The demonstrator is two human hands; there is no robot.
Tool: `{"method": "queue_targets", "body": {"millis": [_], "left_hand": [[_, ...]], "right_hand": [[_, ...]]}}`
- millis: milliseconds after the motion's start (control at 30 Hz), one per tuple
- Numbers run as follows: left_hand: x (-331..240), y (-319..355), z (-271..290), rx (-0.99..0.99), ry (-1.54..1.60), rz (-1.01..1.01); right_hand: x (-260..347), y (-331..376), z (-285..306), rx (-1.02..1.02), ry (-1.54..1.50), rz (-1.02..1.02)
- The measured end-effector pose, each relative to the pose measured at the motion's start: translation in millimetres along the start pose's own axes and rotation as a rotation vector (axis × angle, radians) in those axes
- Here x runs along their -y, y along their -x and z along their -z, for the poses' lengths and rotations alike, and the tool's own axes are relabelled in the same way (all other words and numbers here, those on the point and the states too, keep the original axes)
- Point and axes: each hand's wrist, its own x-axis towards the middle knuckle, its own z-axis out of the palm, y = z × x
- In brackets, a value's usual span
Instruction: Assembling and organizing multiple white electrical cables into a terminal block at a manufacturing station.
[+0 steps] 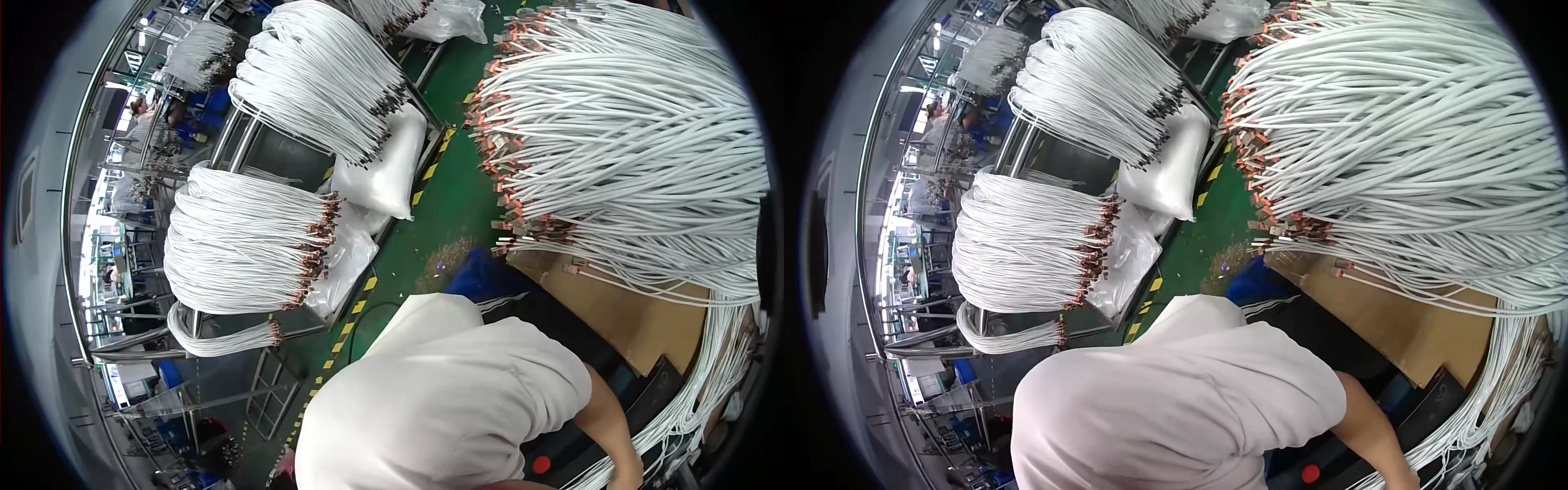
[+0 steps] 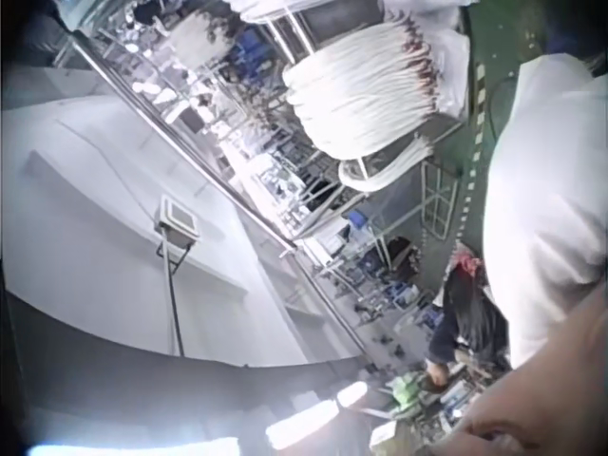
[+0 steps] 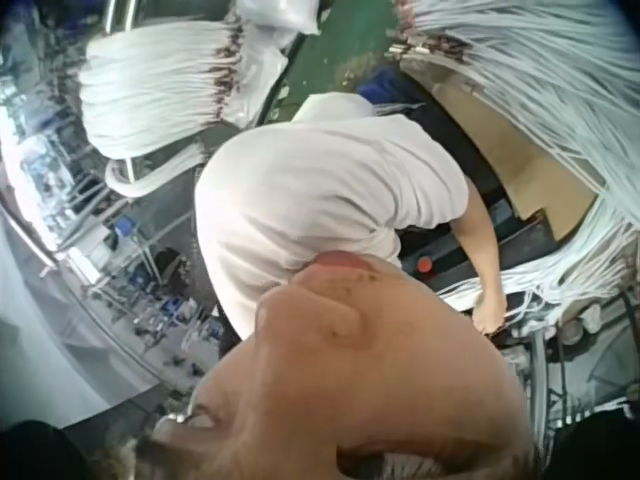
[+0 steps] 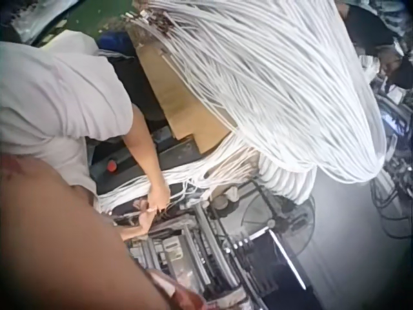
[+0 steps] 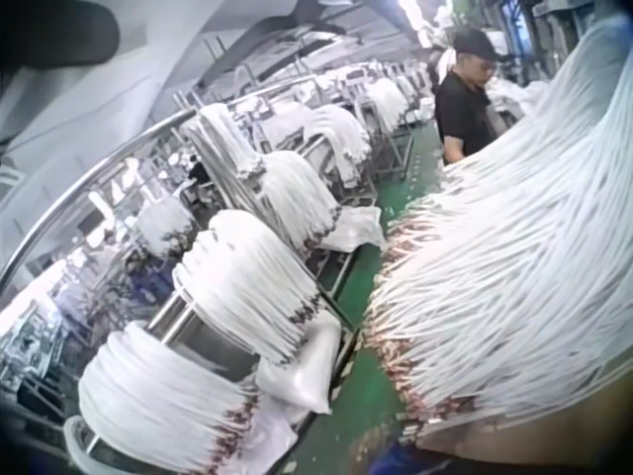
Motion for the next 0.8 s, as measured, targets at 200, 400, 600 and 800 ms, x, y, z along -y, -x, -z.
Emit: {"method": "queue_targets", "body": {"millis": [200, 400, 600, 800], "left_hand": [[-3, -5, 11, 0.017, 0.062, 0.067], [27, -31, -15, -0.192, 0.160, 0.128], [33, -22, 8, 0.362, 0.415, 0.364], [-20, -84, -10, 0.971, 0.608, 0.320]], "right_hand": [[21, 9, -14, -0.030, -0.007, 0.058], [-49, 78, -56, -0.229, -0.245, 0.059], [-212, 145, -76, -0.466, -0.412, -0.009], [-218, 189, -119, -0.504, -0.521, -0.071]]}}
